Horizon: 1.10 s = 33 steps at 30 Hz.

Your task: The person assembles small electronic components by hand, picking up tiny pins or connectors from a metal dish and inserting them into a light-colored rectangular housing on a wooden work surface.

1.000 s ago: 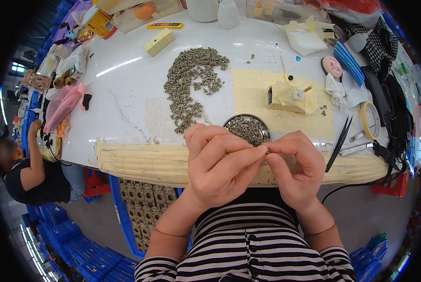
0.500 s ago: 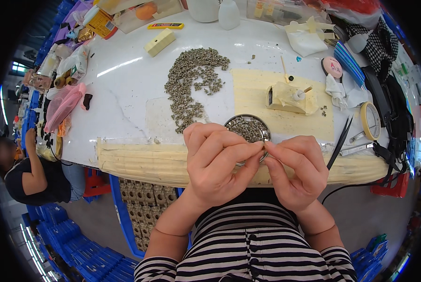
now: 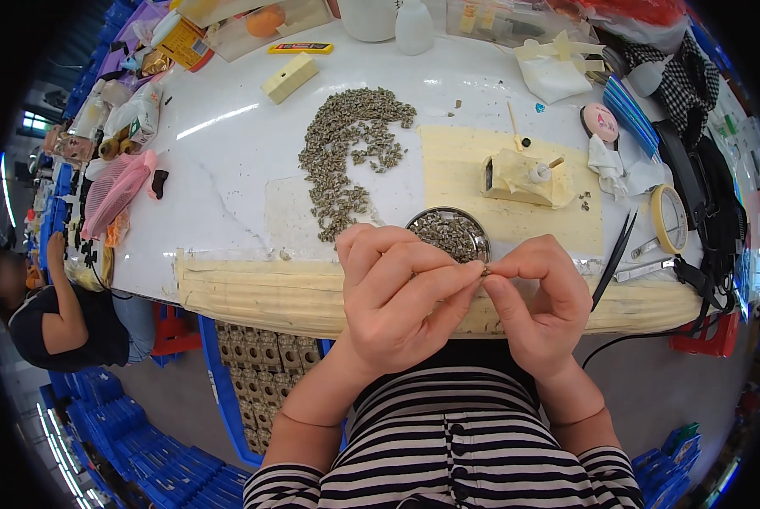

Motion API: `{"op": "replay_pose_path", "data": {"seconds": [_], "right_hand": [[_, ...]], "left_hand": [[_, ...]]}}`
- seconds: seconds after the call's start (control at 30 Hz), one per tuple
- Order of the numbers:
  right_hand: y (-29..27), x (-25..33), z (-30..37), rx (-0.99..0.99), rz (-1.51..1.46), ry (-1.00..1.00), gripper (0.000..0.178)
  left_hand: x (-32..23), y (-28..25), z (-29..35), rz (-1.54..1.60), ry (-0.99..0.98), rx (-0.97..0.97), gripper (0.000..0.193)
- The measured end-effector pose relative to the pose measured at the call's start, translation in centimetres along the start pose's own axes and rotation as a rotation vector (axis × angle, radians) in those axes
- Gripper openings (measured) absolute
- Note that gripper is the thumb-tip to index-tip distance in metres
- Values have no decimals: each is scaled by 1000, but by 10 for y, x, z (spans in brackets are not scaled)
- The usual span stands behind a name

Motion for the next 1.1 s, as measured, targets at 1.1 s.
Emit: {"op": "replay_pose_path", "data": {"seconds": [1.1], "right_hand": [[3, 8, 1, -15, 107, -126, 29]], "left_hand": [[5, 1, 4, 14, -31, -50, 24]]}}
Point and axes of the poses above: each hand's wrist, its own z-axis away from the middle knuckle, its own y-axis out of the palm, x = y × z, the point moved 5 cm from there along -z, towards the middle knuckle, and after that the axes turned 4 degrees about -y, right-handed, at the moved point
